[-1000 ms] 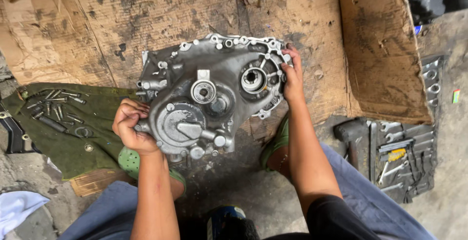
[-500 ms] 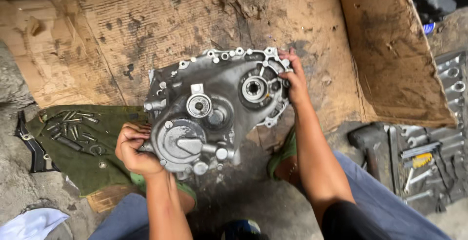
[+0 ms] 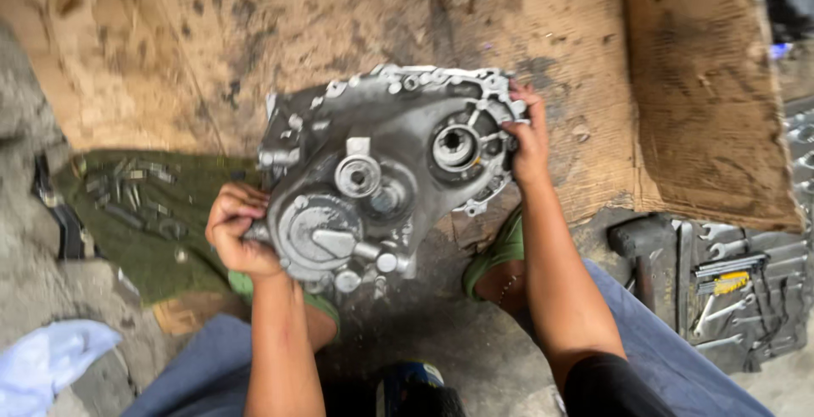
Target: The person disassembles a motorcycle engine casing, separates the two halves, and inspects the internal gears and shafts. They then reassemble the casing, aligning the halves and rotating the unit to check the fit.
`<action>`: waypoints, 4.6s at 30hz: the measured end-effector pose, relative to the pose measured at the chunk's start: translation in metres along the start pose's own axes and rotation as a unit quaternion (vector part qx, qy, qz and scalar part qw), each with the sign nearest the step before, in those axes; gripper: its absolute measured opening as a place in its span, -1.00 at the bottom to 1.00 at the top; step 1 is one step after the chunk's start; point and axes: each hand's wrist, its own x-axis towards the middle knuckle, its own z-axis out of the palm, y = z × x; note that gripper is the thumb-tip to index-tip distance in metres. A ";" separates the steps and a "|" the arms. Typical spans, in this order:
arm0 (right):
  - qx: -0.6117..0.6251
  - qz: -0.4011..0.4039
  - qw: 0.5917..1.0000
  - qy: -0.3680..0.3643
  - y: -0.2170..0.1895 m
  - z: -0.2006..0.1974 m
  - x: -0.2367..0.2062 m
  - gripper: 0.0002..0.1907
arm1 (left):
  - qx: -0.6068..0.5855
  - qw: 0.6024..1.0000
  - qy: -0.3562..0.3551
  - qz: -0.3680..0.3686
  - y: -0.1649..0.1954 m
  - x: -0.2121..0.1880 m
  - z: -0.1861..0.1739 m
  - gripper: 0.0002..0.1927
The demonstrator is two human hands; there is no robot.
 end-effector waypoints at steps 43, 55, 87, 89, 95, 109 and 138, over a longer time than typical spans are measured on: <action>0.173 0.009 0.914 -0.367 -0.176 0.174 0.038 -0.74 | 0.063 0.995 0.056 -0.053 0.024 -0.019 0.009 -0.77; 0.174 0.025 0.910 -0.376 -0.163 0.178 0.041 -0.74 | 0.065 0.996 0.047 -0.027 0.031 -0.018 0.011 -0.84; -0.428 -0.065 0.901 -0.032 -0.100 0.193 -0.248 -0.66 | 0.139 0.989 0.015 0.053 0.044 0.002 0.021 -0.79; -0.451 -0.129 0.882 -0.049 -0.105 0.200 -0.248 -0.44 | 0.130 0.987 0.014 0.090 0.050 0.004 0.024 -0.81; -0.487 0.050 0.867 -0.097 -0.115 0.218 -0.226 -0.41 | 0.119 0.990 0.025 0.068 0.051 0.002 0.025 -0.80; -0.564 0.168 0.763 -0.267 -0.125 0.218 -0.192 -0.10 | 0.169 0.979 0.103 0.043 0.055 -0.006 0.036 -0.75; -0.590 0.225 0.714 -0.302 -0.064 0.194 -0.180 -0.60 | 0.254 0.959 0.119 0.032 0.073 -0.065 0.008 -0.80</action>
